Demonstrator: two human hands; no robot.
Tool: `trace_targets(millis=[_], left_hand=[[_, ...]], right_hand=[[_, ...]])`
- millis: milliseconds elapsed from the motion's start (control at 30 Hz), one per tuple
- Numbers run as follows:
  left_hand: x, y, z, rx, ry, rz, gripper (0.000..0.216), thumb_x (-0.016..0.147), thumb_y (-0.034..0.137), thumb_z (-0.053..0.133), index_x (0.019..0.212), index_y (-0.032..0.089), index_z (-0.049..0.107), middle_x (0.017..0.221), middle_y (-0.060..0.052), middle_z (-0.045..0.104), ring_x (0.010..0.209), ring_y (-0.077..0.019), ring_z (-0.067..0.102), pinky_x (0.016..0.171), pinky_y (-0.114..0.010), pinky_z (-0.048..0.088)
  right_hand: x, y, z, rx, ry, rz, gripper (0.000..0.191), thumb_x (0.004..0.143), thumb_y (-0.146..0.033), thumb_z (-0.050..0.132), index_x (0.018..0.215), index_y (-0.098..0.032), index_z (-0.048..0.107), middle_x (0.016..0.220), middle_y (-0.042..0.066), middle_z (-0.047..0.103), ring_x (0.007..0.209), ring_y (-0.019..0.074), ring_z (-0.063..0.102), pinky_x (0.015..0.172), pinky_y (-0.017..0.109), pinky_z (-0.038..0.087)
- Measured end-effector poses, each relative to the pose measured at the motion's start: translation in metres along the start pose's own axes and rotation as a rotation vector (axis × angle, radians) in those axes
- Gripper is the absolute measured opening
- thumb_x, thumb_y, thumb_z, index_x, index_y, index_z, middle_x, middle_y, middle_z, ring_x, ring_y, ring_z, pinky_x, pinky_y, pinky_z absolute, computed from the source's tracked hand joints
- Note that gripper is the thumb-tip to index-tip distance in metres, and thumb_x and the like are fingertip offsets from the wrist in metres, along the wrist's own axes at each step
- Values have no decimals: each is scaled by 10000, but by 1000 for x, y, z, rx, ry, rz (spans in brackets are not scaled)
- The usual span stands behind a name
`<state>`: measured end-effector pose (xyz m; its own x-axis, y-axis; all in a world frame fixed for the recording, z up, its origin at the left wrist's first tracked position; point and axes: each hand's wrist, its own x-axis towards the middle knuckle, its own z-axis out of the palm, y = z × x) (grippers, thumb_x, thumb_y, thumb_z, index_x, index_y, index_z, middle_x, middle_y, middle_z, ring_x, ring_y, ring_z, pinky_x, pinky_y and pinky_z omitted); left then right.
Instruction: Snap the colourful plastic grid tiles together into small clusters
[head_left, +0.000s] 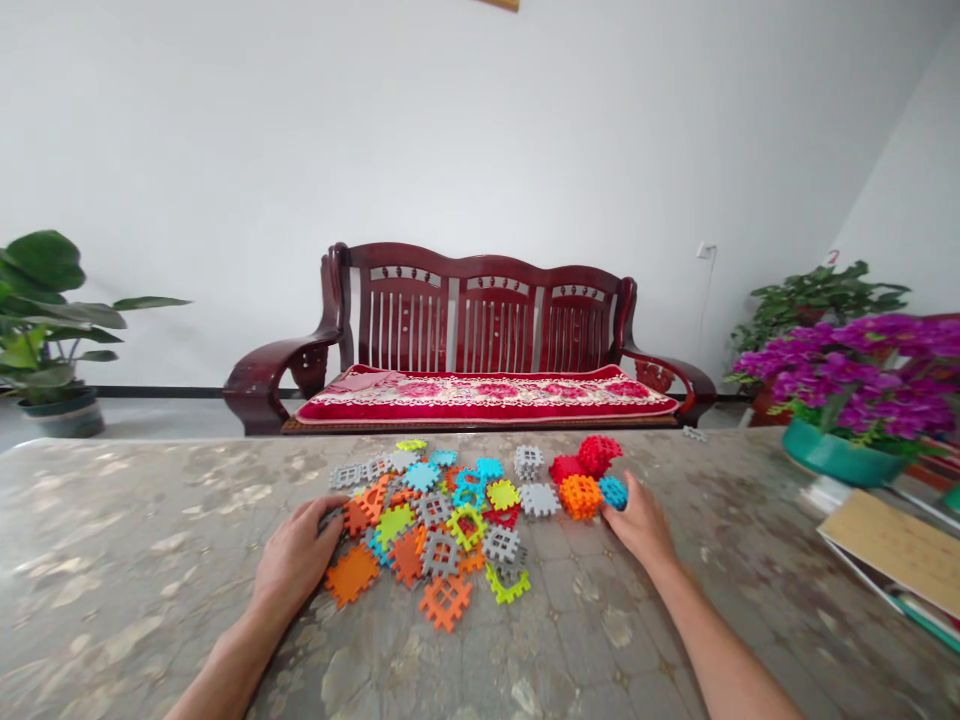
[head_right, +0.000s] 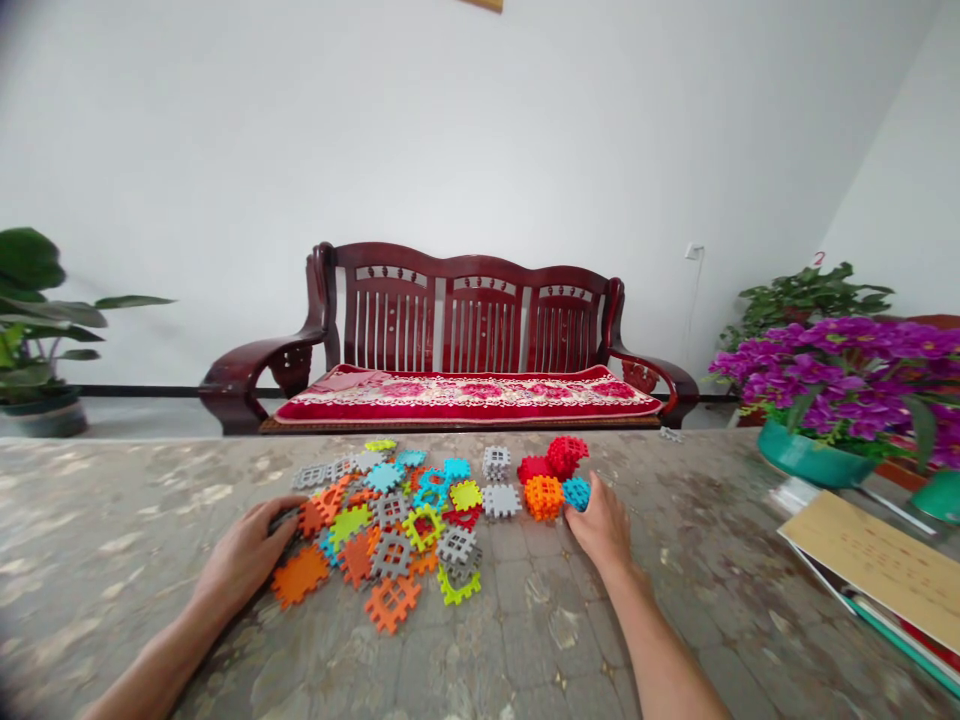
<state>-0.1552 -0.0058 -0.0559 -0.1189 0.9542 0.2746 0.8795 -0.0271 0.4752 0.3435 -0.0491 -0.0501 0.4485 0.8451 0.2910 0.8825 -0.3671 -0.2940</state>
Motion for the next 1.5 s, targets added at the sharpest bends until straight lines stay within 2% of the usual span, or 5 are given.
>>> trace_targets(millis=[400, 733, 1000, 1300, 1500], left_hand=[[0, 1, -1, -8, 13, -3, 400, 839, 407, 424, 1099, 249, 684, 1172, -70, 681, 1052, -243, 638, 923, -328, 484], [1, -3, 2, -5, 14, 10, 402, 834, 405, 430, 1102, 244, 684, 1172, -73, 683, 1044, -242, 642, 923, -326, 489], [2, -3, 1, -21, -18, -11, 415, 835, 423, 414, 1112, 252, 672, 1189, -67, 674, 1062, -242, 635, 953, -327, 476], [1, -3, 1, -20, -12, -24, 407, 828, 428, 425, 1104, 266, 677, 1182, -55, 680, 1045, -243, 645, 927, -320, 491], [2, -7, 4, -14, 6, 7, 412, 846, 431, 413, 1113, 255, 673, 1169, -66, 682, 1030, -237, 645, 928, -324, 488]], right_hand=[[6, -7, 2, -112, -23, -58, 545, 825, -262, 476, 1349, -112, 451, 1174, 175, 642, 1135, 301, 577, 937, 367, 424], [-3, -4, -4, -196, 11, -4, 527, 805, -277, 478, 1304, -110, 494, 1084, 185, 655, 1031, 316, 610, 894, 408, 438], [7, -8, -20, -125, -32, 77, 684, 784, -420, 512, 1394, -134, 392, 1284, 207, 571, 1144, 368, 555, 904, 473, 445], [32, -19, -16, -91, -154, 146, 592, 758, -481, 570, 1269, -194, 492, 1080, 183, 674, 1083, 352, 616, 848, 461, 482], [39, -23, -7, -95, -122, 152, 742, 748, -499, 610, 1364, -144, 402, 1068, 188, 685, 1070, 354, 623, 899, 479, 462]])
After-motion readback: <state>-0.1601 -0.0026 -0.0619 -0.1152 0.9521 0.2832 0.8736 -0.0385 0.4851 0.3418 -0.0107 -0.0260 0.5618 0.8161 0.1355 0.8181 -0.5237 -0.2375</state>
